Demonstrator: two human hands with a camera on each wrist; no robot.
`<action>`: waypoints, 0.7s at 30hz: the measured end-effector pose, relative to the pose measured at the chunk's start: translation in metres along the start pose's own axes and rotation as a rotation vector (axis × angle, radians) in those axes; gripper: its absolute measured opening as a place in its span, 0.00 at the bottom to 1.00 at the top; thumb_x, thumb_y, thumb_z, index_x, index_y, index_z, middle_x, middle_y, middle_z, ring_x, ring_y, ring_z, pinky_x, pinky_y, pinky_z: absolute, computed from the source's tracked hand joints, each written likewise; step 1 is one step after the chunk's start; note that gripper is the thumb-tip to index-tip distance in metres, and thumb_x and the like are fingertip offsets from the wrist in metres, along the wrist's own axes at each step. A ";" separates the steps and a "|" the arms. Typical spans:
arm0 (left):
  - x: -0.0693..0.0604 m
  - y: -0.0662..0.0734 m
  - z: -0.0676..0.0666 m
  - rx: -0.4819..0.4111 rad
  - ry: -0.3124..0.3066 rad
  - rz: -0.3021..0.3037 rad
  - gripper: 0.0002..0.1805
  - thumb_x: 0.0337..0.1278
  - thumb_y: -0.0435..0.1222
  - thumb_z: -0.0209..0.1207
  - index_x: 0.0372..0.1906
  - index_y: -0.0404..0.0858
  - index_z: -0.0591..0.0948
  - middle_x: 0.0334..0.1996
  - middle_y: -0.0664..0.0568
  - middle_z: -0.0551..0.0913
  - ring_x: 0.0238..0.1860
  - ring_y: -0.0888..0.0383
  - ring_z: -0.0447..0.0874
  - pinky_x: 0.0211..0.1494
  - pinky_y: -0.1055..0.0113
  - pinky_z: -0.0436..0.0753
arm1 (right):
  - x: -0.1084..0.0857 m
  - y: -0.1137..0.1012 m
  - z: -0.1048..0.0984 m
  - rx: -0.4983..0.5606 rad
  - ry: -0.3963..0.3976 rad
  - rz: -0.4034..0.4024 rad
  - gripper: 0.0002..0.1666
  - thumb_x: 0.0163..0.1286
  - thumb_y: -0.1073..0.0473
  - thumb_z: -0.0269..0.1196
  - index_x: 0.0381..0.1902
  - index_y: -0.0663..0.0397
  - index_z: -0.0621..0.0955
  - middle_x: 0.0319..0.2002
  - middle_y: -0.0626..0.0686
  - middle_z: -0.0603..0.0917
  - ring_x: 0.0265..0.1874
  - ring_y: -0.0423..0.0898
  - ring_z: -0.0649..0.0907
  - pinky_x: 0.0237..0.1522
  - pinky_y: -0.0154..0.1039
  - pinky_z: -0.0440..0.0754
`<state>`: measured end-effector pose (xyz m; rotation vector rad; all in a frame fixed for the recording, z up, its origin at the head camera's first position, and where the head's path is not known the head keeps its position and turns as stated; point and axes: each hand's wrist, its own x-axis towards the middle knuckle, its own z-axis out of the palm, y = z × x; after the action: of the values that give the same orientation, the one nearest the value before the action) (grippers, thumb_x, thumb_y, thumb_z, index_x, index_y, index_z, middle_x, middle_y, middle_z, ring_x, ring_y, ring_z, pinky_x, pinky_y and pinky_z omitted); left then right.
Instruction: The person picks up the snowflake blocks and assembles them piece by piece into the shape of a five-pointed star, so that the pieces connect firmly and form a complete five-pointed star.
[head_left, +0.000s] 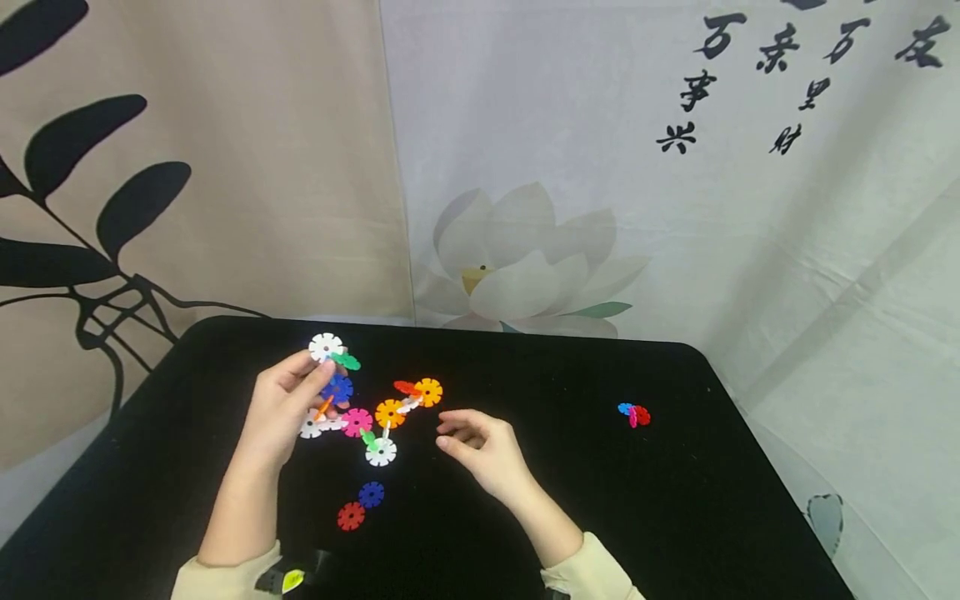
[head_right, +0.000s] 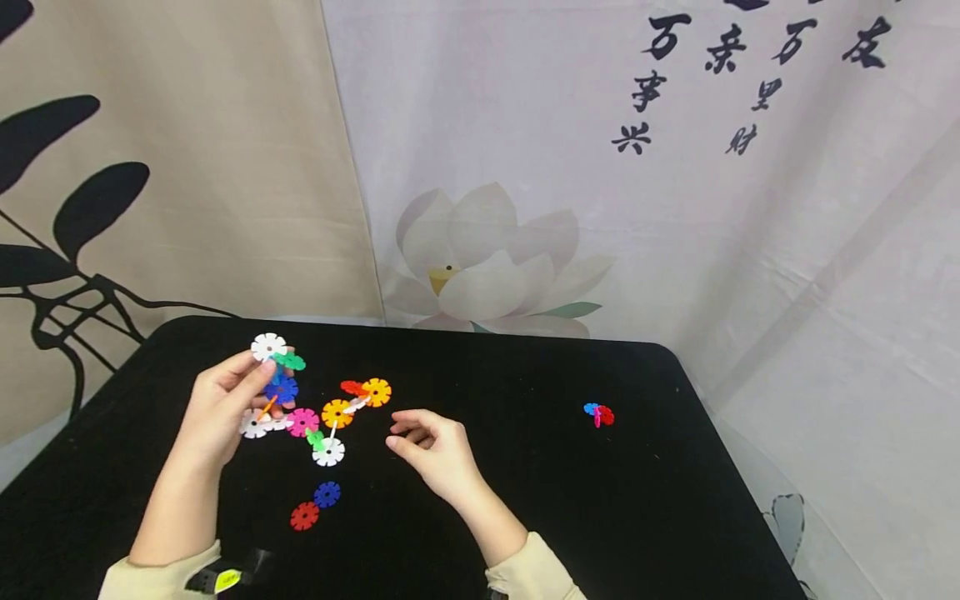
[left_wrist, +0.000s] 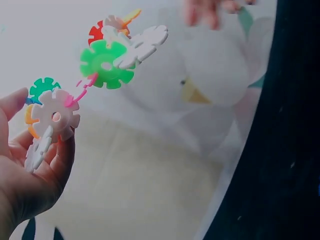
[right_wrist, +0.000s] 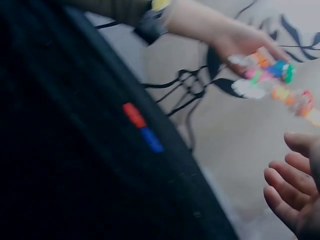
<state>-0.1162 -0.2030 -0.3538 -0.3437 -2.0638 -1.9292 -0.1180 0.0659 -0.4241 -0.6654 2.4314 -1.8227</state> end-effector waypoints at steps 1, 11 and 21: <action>0.000 0.000 -0.004 -0.015 0.020 -0.002 0.07 0.66 0.29 0.54 0.41 0.30 0.80 0.28 0.52 0.84 0.23 0.58 0.83 0.26 0.70 0.82 | 0.002 0.004 0.005 -0.022 -0.026 -0.003 0.16 0.65 0.59 0.66 0.50 0.54 0.82 0.41 0.47 0.85 0.36 0.40 0.83 0.37 0.36 0.82; -0.003 0.000 -0.039 -0.024 0.159 -0.020 0.08 0.64 0.31 0.56 0.42 0.44 0.84 0.31 0.58 0.85 0.29 0.63 0.85 0.31 0.74 0.81 | 0.018 0.026 0.053 -0.335 -0.350 -0.078 0.18 0.62 0.54 0.68 0.49 0.51 0.83 0.40 0.41 0.83 0.31 0.28 0.77 0.30 0.26 0.77; -0.008 0.003 -0.059 -0.009 0.258 -0.048 0.08 0.64 0.33 0.58 0.44 0.41 0.85 0.33 0.59 0.85 0.32 0.65 0.84 0.35 0.77 0.80 | 0.029 0.027 0.075 -0.745 -0.475 -0.107 0.23 0.59 0.40 0.67 0.52 0.33 0.83 0.29 0.34 0.74 0.24 0.27 0.71 0.26 0.25 0.69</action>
<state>-0.1049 -0.2610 -0.3507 -0.0437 -1.9120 -1.8977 -0.1325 -0.0066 -0.4656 -1.1129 2.6882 -0.5920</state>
